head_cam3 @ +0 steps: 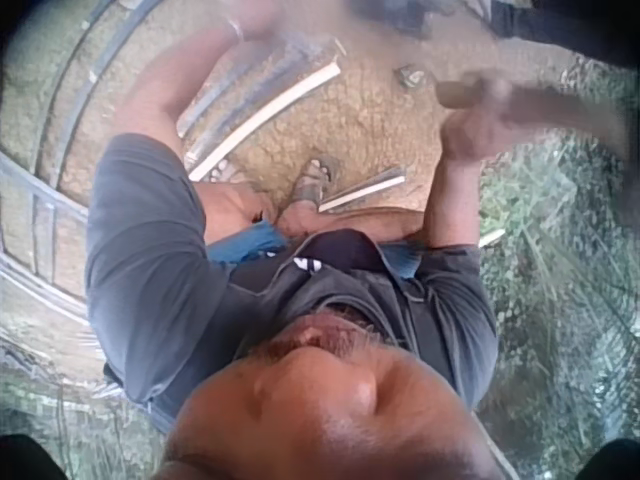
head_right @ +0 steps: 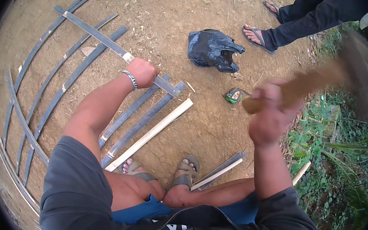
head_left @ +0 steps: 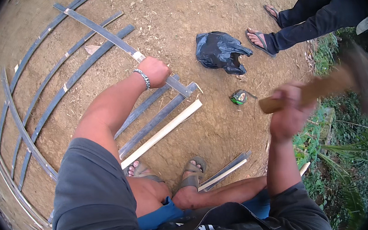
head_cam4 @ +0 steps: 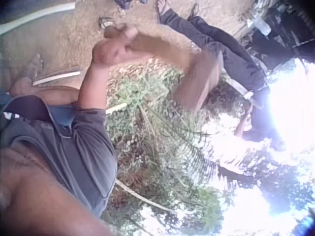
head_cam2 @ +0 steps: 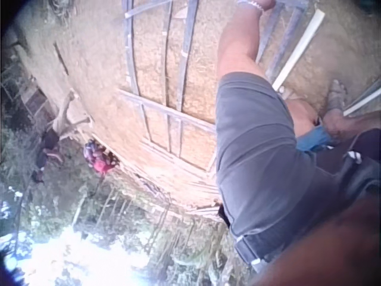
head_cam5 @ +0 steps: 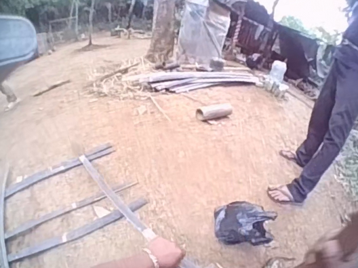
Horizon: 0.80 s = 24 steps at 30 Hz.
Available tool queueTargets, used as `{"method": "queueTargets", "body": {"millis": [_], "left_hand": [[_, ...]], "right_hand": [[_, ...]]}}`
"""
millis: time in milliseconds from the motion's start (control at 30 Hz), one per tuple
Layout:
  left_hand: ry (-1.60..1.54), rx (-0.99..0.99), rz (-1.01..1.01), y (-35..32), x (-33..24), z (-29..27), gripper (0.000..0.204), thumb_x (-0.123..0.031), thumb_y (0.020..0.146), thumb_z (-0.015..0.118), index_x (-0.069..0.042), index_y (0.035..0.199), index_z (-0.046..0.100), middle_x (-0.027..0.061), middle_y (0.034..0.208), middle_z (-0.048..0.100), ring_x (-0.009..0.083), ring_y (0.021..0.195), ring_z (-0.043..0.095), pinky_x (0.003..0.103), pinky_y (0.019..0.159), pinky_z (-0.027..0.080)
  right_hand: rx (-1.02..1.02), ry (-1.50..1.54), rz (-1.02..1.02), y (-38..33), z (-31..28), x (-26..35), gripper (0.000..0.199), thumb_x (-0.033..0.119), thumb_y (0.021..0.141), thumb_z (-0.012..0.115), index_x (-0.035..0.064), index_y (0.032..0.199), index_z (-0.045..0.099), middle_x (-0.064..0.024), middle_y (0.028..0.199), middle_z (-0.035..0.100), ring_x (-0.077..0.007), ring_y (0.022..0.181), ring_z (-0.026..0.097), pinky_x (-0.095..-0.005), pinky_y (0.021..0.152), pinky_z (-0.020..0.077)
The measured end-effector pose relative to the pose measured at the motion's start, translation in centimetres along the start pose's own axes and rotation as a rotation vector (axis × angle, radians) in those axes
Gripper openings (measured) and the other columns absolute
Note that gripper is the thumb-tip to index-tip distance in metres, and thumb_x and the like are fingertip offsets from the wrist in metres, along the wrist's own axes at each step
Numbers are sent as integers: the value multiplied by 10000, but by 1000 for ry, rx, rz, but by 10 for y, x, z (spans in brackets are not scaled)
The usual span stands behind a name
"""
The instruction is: The person assembles a curved bamboo frame by splitting bamboo strips and nailing them together. They use a hammer to drive nails into the joints of the bamboo pieces, securing the structure on the ground.
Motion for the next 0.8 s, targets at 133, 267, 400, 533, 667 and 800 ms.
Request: {"method": "queueTargets", "body": {"millis": [133,267,400,533,667,800], "left_hand": [[-9,-27,-10,15,-4,-19,90,-205,763,692,-143,786,752,104,735,730,315,718,731,442,647,575],[3,-136,-32,29,5,-62,93,-205,780,681,-140,783,749,99,737,729,309,735,733,443,648,565],[-2,-92,-60,32,10,-62,77,-191,799,680,-156,810,747,85,763,735,287,747,732,435,653,558],[-40,-69,-71,19,20,-67,52,-181,808,727,-151,850,732,67,756,723,273,731,718,426,650,550],[-104,-90,-48,-5,25,-82,145,-219,801,806,-150,851,688,45,731,684,253,727,689,409,725,529],[-158,-165,87,-41,22,-78,184,-255,831,802,-155,836,648,25,790,682,228,818,683,401,850,495]], "right_hand": [[38,64,-130,-61,27,-46,246,200,1058,494,51,1215,610,-153,1051,681,-337,994,675,-430,861,542],[615,-659,650,-169,80,-175,504,121,1012,579,48,1490,438,-260,1144,678,-458,1065,670,-482,888,545],[432,-527,423,-114,45,-137,561,94,997,575,40,1523,387,-327,1300,605,-500,1216,597,-513,1011,492],[417,-486,428,-100,33,-144,546,58,985,573,26,1505,412,-294,1375,564,-476,1271,565,-491,1063,467],[352,-560,391,-151,43,-189,580,23,938,593,60,1495,437,-277,1388,535,-460,1283,545,-497,1074,450],[472,-742,705,-206,64,-235,697,-28,892,631,103,1534,393,-266,1366,502,-444,1301,503,-451,1101,427]]}}
Point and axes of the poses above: each hand's wrist, its own y-axis towards the middle knuckle, its own z-axis out of the palm, x = y × z, the point moved 10 cm from there along y, towards the middle knuckle
